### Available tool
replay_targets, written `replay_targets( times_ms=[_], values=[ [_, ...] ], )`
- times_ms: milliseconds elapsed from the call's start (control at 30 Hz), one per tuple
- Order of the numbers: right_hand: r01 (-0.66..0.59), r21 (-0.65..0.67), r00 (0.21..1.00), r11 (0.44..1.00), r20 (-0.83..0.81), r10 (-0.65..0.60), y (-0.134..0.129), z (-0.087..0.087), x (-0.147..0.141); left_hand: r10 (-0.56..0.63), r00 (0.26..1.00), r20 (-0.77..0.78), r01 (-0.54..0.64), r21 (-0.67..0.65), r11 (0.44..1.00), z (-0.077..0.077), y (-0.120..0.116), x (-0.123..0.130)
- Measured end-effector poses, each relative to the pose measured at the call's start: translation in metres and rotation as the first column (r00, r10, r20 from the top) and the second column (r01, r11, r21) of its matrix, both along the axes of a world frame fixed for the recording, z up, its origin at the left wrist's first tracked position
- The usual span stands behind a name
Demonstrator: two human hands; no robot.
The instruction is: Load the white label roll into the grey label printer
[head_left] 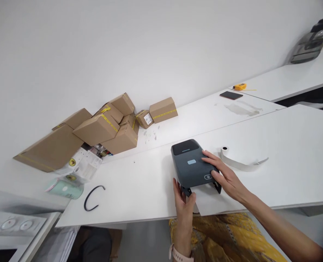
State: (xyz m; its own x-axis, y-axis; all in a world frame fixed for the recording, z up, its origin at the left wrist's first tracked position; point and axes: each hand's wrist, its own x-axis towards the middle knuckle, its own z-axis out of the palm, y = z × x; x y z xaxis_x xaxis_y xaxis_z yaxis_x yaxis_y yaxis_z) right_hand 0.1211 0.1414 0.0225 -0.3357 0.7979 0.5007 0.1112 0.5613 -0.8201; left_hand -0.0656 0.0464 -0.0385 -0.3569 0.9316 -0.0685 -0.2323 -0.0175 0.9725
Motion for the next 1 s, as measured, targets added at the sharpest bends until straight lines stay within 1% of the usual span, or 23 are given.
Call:
replay_targets(
  times_ms=[100, 167, 267, 333, 433, 500, 533, 600, 667, 733, 767, 900, 1000],
  values=[
    [0.045, -0.001, 0.999, 0.999, 0.018, -0.045, -0.009, -0.013, 0.001, 0.025, 1.000, -0.014, -0.025, -0.013, 1.000, -0.005, -0.008, 0.000],
    [0.083, 0.006, 0.997, 0.997, -0.004, -0.083, -0.013, -0.020, 0.000, 0.033, 0.998, -0.055, -0.034, -0.022, 0.999, -0.003, -0.015, 0.001],
    [0.148, 0.015, 0.987, 0.989, -0.071, -0.147, -0.016, -0.028, -0.007, 0.040, 0.990, -0.136, -0.042, -0.012, 0.999, 0.008, -0.024, 0.002],
    [0.192, 0.000, 0.973, 0.981, -0.129, -0.191, -0.019, -0.032, -0.013, 0.069, 0.982, -0.173, -0.070, 0.001, 0.998, 0.018, -0.024, 0.002],
    [0.219, -0.104, 0.955, 0.970, -0.182, -0.235, -0.023, -0.034, -0.020, 0.069, 0.984, -0.165, -0.072, -0.013, 0.997, 0.030, -0.016, 0.004],
    [0.205, -0.230, 0.946, 0.951, -0.203, -0.253, -0.025, -0.037, -0.022, 0.043, 0.991, -0.129, -0.048, -0.034, 0.998, 0.034, -0.008, 0.005],
    [0.194, -0.304, 0.940, 0.933, -0.213, -0.265, -0.025, -0.038, -0.022, 0.032, 0.993, -0.112, -0.037, -0.042, 0.998, 0.035, -0.003, 0.006],
    [0.139, -0.463, 0.937, 0.876, -0.225, -0.267, -0.025, -0.042, -0.021, 0.016, 0.996, -0.084, -0.020, -0.052, 0.998, 0.035, 0.004, 0.009],
    [0.045, -0.601, 0.950, 0.798, -0.222, -0.221, -0.023, -0.046, -0.019, 0.003, 0.998, -0.067, -0.007, -0.056, 0.998, 0.034, 0.008, 0.011],
    [-0.028, -0.676, 0.962, 0.736, -0.219, -0.165, -0.021, -0.048, -0.017, 0.005, 0.998, -0.065, -0.009, -0.056, 0.998, 0.033, 0.009, 0.013],
    [-0.043, -0.689, 0.964, 0.724, -0.220, -0.152, -0.021, -0.049, -0.015, 0.010, 0.997, -0.076, -0.015, -0.056, 0.998, 0.033, 0.009, 0.014],
    [-0.043, -0.676, 0.960, 0.736, -0.232, -0.156, -0.020, -0.052, -0.013, 0.012, 0.992, -0.129, -0.020, -0.065, 0.998, 0.035, 0.007, 0.015],
    [-0.007, -0.654, 0.959, 0.757, -0.220, -0.181, -0.021, -0.053, -0.013, 0.021, 0.990, -0.140, -0.027, -0.040, 0.999, 0.037, 0.006, 0.017]
  ],
)
